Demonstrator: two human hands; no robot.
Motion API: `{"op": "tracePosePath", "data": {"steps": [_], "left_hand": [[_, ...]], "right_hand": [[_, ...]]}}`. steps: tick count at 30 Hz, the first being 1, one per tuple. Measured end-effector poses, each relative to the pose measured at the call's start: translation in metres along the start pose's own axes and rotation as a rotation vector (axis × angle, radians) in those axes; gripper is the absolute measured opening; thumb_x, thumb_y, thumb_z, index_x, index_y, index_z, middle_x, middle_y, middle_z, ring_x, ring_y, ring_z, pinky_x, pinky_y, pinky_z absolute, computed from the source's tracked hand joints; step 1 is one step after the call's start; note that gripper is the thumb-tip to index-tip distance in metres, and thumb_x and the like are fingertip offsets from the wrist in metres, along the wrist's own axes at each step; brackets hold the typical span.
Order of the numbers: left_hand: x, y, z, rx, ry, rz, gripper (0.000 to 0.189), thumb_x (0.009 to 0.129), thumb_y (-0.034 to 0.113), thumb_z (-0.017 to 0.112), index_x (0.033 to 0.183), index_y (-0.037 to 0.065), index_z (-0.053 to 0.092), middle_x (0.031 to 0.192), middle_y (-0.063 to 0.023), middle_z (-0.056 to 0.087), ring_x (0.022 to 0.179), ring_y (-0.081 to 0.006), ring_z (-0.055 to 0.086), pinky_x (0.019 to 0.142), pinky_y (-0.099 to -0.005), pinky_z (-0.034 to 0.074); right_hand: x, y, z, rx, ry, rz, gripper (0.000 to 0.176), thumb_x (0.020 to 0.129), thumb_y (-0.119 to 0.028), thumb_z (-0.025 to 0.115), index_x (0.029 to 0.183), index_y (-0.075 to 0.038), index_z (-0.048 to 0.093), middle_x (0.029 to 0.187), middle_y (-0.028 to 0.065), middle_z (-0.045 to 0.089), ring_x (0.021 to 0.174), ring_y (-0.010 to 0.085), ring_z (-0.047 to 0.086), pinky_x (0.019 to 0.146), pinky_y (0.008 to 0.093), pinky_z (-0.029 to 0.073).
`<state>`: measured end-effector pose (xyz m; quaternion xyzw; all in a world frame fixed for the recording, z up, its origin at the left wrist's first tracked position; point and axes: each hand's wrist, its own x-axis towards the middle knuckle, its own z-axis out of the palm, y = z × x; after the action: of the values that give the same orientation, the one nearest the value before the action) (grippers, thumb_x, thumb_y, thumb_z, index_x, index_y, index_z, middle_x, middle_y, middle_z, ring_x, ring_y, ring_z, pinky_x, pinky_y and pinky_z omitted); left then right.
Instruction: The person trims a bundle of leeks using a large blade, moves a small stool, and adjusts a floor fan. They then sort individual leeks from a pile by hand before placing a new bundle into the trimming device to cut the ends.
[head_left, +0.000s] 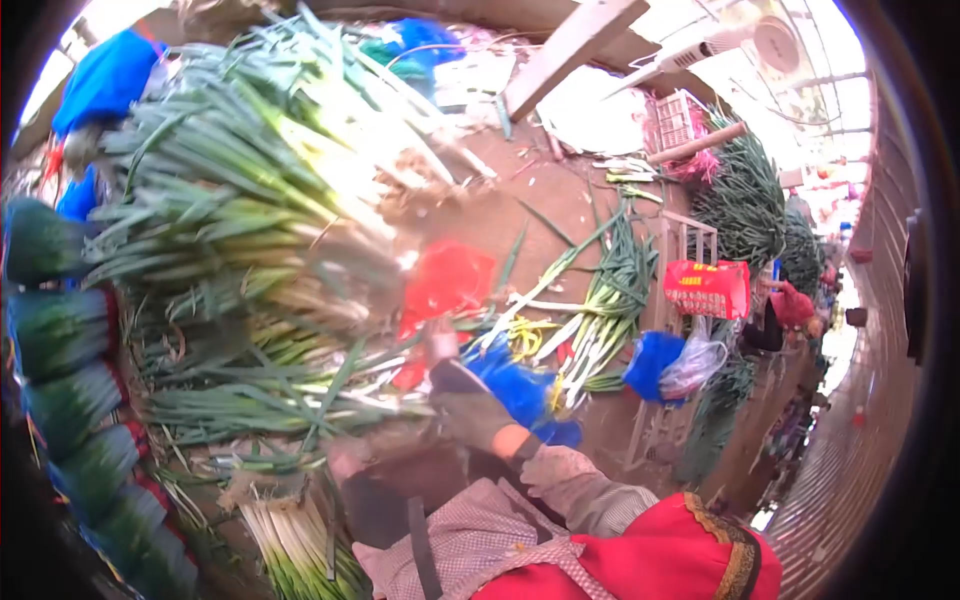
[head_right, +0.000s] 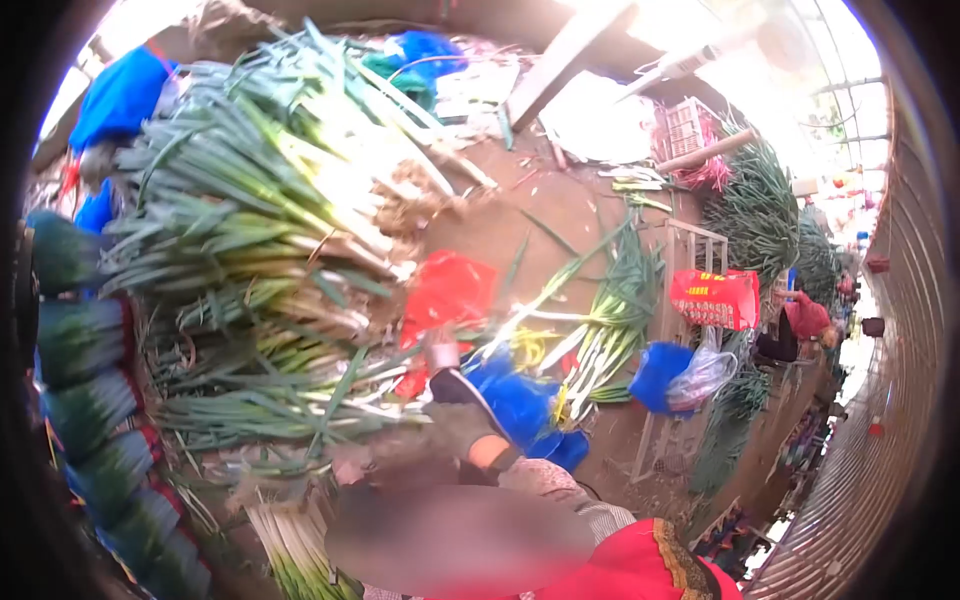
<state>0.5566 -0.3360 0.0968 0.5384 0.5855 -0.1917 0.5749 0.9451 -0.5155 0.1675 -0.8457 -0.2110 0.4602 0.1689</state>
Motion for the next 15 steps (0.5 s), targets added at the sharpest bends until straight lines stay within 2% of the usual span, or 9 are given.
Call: {"op": "tracePosePath", "data": {"steps": [2,5,8,12,15], "left_hand": [[0.034,0.075,0.057,-0.169,-0.054,-0.010,0.030,0.097,0.020,0.057,0.111,-0.003,0.068,0.102,-0.0123,0.069,0.089,-0.0241,0.063,0.084,-0.0340,0.050],[0.083,0.176,0.130,-0.336,-0.163,0.017,0.029,0.097,0.020,0.057,0.111,-0.003,0.068,0.102,-0.0126,0.069,0.089,-0.0245,0.063,0.085,-0.0342,0.050],[0.117,0.255,0.185,-0.450,-0.269,0.037,0.029,0.097,0.020,0.057,0.111,-0.003,0.068,0.102,-0.0128,0.069,0.089,-0.0248,0.063,0.085,-0.0344,0.050],[0.146,0.332,0.240,-0.542,-0.360,0.029,0.029,0.097,0.019,0.057,0.111,-0.003,0.068,0.102,-0.0131,0.069,0.089,-0.0252,0.063,0.085,-0.0346,0.050],[0.160,0.366,0.272,-0.571,-0.402,0.010,0.029,0.097,0.019,0.057,0.111,-0.003,0.068,0.102,-0.0133,0.069,0.089,-0.0256,0.063,0.085,-0.0348,0.049]], "right_hand": [[-0.003,0.042,-0.046,-0.040,-0.090,0.220,0.040,0.094,-0.037,0.055,0.125,-0.014,0.063,0.117,0.0147,0.069,0.105,0.0366,0.067,0.089,0.0468,0.053],[-0.032,0.111,-0.074,-0.045,0.025,0.306,0.044,0.095,-0.041,0.052,0.129,-0.015,0.062,0.122,0.0152,0.068,0.110,0.0367,0.065,0.094,0.0475,0.051],[-0.066,0.133,-0.097,-0.003,-0.037,0.412,0.047,0.096,-0.044,0.050,0.131,-0.015,0.061,0.124,0.0157,0.067,0.113,0.0370,0.064,0.098,0.0485,0.049],[-0.082,0.163,-0.068,0.031,-0.138,0.456,0.047,0.097,-0.045,0.050,0.132,-0.017,0.061,0.126,0.0164,0.067,0.116,0.0371,0.063,0.101,0.0480,0.046],[-0.079,0.165,-0.055,0.105,-0.177,0.452,0.047,0.097,-0.046,0.051,0.133,-0.017,0.060,0.127,0.0164,0.066,0.118,0.0370,0.062,0.102,0.0474,0.045]]}}
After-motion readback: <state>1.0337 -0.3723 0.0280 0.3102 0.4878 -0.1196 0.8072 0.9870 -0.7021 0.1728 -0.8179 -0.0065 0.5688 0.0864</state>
